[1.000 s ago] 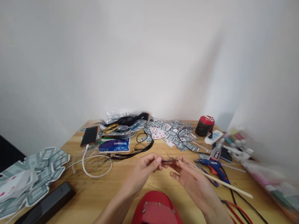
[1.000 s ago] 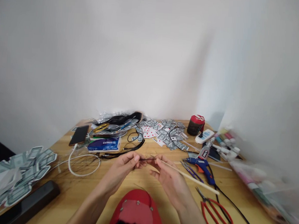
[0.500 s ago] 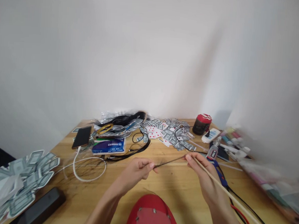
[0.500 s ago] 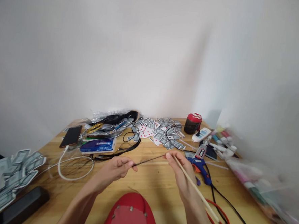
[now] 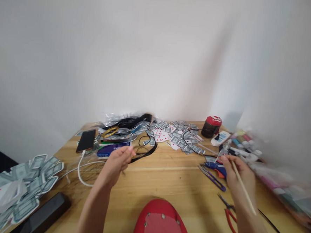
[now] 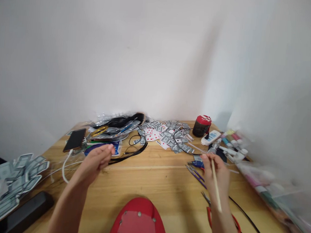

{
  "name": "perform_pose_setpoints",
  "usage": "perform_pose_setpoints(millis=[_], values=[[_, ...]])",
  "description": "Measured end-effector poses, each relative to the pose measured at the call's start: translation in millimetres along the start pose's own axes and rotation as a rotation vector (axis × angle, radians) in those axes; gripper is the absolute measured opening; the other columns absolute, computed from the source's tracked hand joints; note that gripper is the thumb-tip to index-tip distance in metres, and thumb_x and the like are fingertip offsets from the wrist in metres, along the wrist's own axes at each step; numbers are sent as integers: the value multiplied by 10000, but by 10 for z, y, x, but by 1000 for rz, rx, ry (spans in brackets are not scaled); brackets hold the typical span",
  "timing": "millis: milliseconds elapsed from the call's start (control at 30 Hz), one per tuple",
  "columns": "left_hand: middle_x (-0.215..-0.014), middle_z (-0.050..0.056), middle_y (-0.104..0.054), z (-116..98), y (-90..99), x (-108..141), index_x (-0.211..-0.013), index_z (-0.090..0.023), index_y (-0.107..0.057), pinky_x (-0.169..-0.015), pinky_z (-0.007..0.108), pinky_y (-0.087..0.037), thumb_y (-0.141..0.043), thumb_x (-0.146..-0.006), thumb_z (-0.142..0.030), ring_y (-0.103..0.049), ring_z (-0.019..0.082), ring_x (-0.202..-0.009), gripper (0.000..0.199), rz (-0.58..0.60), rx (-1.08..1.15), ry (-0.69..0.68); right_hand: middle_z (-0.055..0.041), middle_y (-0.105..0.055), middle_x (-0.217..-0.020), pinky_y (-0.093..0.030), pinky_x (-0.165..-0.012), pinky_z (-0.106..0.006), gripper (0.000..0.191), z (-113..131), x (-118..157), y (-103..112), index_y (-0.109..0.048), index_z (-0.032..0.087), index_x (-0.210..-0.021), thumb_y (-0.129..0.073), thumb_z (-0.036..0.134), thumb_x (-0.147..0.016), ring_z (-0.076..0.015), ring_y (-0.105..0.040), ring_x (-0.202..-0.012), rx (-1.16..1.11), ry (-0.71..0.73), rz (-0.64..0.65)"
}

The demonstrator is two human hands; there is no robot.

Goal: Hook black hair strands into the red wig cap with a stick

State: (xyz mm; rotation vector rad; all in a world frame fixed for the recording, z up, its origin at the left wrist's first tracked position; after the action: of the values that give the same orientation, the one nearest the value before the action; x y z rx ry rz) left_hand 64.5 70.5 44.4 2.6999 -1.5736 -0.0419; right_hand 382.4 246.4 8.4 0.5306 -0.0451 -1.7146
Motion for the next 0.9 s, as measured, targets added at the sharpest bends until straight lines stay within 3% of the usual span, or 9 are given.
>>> perform_pose_setpoints(millis=[133, 233, 300, 400, 533, 700, 833, 900], values=[[-481, -110, -288, -6, 180, -49, -744, -190, -538, -410, 181, -145, -641, -765, -655, -171, 62, -413, 477, -263, 29, -128, -71, -658, -656, -447, -620, -395, 367, -38, -41, 87, -662, 200, -803, -584, 558, -785, -286, -605, -650, 111, 71, -72], [-559, -50, -466, -14, 73, -23, -739, -181, -597, -465, 191, -286, -689, -773, -567, -383, 93, -491, 398, -322, -27, -206, -87, -726, -802, -482, -721, -404, 287, 116, 123, -70, -707, 216, -819, -593, 478, -846, -300, -659, -787, 90, 254, 129], [-678, 1, -593, -6, -123, 16, -717, -181, -633, -608, 219, -408, -706, -783, -501, -534, 143, -666, 335, -270, -75, -251, -64, -750, -843, -500, -743, -390, 225, 290, 338, -242, -730, 246, -801, -618, 432, -862, -288, -677, -823, 53, 397, 318], [-825, 43, -687, 62, -497, 92, -707, -187, -642, -828, 285, -454, -627, -851, -449, -625, 214, -907, 299, -84, -114, -276, -26, -724, -728, -490, -650, -337, 187, 548, 695, -464, -732, 258, -767, -637, 374, -879, -238, -668, -699, 8, 556, 502], [-751, 40, -685, 199, -844, 184, -749, -176, -634, -751, 289, -471, -509, -919, -417, -640, 199, -772, 320, 158, -145, -231, -34, -714, -749, -477, -667, -326, 222, 699, 920, -539, -710, 227, -832, -533, 269, -959, -219, -666, -714, -12, 626, 534], [-683, 16, -611, 216, -886, 233, -764, -163, -665, -650, 271, -391, -491, -930, -415, -538, 168, -663, 348, 276, -228, -206, -16, -703, -793, -489, -687, -304, 164, 608, 810, -432, -671, 229, -845, -560, 259, -962, -202, -667, -741, 5, 586, 500], [-605, -5, -503, 186, -842, 229, -689, -157, -664, -579, 267, -301, -509, -903, -413, -426, 151, -600, 368, 304, -300, -195, -14, -701, -790, -497, -671, -308, 135, 526, 727, -392, -659, 229, -848, -588, 271, -955, -207, -668, -729, 43, 564, 472], [-604, -6, -493, 193, -832, 220, -690, -153, -661, -570, 270, -279, -501, -902, -411, -404, 148, -588, 370, 294, -322, -190, -59, -710, -882, -507, -720, -343, 119, 536, 712, -363, -661, 208, -941, -576, 288, -965, -236, -668, -810, 53, 576, 393]])
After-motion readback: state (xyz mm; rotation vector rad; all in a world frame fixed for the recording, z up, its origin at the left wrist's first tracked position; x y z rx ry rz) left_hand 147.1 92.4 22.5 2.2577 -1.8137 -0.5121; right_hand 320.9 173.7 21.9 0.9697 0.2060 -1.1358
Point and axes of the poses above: each hand's wrist, its own x-axis away from the middle knuckle, its own y-axis out of the back of the hand, z = x × y, the point moved 2 cm from there along -x, towards the middle knuckle
